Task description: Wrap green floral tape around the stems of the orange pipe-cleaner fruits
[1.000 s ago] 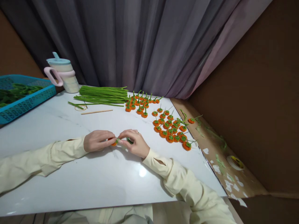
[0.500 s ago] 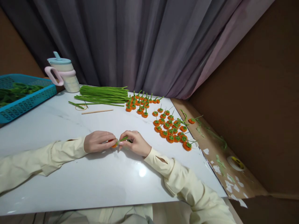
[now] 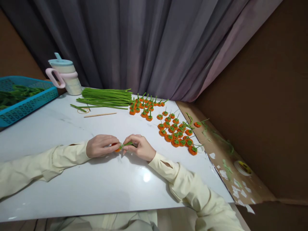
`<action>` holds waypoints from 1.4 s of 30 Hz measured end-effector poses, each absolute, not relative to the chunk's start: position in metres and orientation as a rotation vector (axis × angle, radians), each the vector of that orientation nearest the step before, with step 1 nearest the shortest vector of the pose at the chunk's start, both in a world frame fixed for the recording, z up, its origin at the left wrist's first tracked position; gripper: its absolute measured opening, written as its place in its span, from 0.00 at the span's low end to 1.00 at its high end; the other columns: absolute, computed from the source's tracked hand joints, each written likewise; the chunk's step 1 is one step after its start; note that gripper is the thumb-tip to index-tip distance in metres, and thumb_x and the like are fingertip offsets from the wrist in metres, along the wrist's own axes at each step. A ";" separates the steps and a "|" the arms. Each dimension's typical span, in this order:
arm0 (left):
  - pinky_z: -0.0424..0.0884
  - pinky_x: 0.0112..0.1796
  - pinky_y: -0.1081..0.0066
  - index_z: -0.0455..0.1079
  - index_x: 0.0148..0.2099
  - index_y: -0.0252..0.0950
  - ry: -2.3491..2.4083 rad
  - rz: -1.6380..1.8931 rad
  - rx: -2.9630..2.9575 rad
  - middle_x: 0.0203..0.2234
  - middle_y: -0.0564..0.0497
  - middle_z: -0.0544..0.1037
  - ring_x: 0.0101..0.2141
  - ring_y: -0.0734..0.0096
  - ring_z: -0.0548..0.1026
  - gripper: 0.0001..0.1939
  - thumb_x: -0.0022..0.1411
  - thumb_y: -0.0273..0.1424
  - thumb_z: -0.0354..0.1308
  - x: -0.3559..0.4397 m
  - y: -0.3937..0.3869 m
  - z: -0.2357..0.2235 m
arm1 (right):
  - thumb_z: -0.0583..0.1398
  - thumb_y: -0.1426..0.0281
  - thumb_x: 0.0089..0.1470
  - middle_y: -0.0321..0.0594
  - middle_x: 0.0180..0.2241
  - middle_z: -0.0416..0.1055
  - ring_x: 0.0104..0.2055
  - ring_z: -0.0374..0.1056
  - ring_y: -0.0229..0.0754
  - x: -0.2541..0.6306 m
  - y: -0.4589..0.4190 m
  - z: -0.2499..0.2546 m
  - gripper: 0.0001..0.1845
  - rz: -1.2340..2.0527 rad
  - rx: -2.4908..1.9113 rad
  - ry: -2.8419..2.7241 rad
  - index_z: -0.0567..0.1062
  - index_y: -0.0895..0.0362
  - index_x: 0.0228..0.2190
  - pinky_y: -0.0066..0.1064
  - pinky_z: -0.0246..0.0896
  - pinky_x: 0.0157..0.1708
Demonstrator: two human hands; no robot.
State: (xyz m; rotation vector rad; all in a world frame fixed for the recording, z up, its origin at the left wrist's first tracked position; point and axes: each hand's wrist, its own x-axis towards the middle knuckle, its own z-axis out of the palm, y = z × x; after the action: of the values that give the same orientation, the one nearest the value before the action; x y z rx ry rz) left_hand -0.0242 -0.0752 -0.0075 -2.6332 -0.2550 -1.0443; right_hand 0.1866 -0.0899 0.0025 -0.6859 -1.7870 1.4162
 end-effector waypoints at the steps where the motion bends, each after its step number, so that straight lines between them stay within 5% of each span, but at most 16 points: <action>1: 0.69 0.32 0.73 0.65 0.41 0.35 -0.238 -1.039 -2.632 0.30 0.46 0.76 0.30 0.69 0.74 0.07 0.66 0.25 0.46 -0.025 -0.075 -0.007 | 0.64 0.63 0.48 0.38 0.27 0.68 0.27 0.71 0.38 0.186 -0.090 0.002 0.12 1.426 -0.681 -1.774 0.71 0.59 0.27 0.32 0.66 0.32; 8: 0.71 0.32 0.73 0.65 0.44 0.33 -0.219 -1.082 -2.612 0.29 0.46 0.76 0.30 0.70 0.74 0.11 0.67 0.26 0.42 -0.023 -0.071 -0.005 | 0.65 0.60 0.46 0.38 0.30 0.68 0.27 0.71 0.37 0.187 -0.090 0.001 0.15 1.343 -0.733 -1.764 0.72 0.59 0.25 0.32 0.66 0.31; 12: 0.72 0.32 0.73 0.64 0.44 0.32 -0.206 -1.083 -2.610 0.29 0.45 0.76 0.29 0.70 0.74 0.11 0.66 0.25 0.41 -0.022 -0.072 -0.004 | 0.62 0.56 0.49 0.39 0.28 0.71 0.29 0.69 0.38 0.187 -0.091 0.002 0.17 1.105 -0.809 -1.887 0.72 0.58 0.24 0.36 0.62 0.40; 19: 0.73 0.34 0.71 0.63 0.47 0.32 -0.253 -1.044 -2.659 0.31 0.44 0.76 0.33 0.69 0.75 0.12 0.66 0.25 0.41 -0.027 -0.070 -0.010 | 0.60 0.63 0.54 0.39 0.28 0.76 0.35 0.69 0.43 0.188 -0.095 0.007 0.08 0.831 -0.900 -2.023 0.71 0.54 0.33 0.38 0.56 0.44; 25: 0.72 0.33 0.71 0.63 0.47 0.32 -0.250 -1.052 -2.678 0.31 0.43 0.76 0.33 0.68 0.75 0.11 0.67 0.25 0.42 -0.027 -0.070 -0.011 | 0.59 0.67 0.56 0.37 0.27 0.76 0.32 0.68 0.40 0.187 -0.094 0.004 0.04 0.662 -0.774 -2.100 0.71 0.54 0.31 0.39 0.53 0.45; 37: 0.71 0.32 0.72 0.63 0.48 0.32 -0.332 -1.055 -2.733 0.32 0.43 0.74 0.34 0.67 0.73 0.12 0.66 0.25 0.42 -0.024 -0.072 -0.011 | 0.58 0.64 0.56 0.39 0.26 0.76 0.32 0.67 0.42 0.188 -0.093 0.005 0.08 0.748 -0.832 -2.081 0.72 0.54 0.27 0.39 0.56 0.43; 42: 0.69 0.31 0.72 0.65 0.47 0.33 -0.427 -1.125 -2.845 0.32 0.43 0.73 0.33 0.67 0.72 0.12 0.65 0.25 0.43 -0.022 -0.076 -0.011 | 0.61 0.60 0.52 0.39 0.24 0.74 0.32 0.66 0.42 0.188 -0.095 0.006 0.12 0.979 -0.922 -1.979 0.72 0.55 0.27 0.35 0.60 0.35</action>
State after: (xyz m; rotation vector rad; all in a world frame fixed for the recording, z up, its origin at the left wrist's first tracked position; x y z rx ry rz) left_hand -0.0217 -0.0762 -0.0112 -2.8452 -0.4269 -1.1246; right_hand 0.1877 -0.0945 0.0056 -0.9216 -1.9790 0.9787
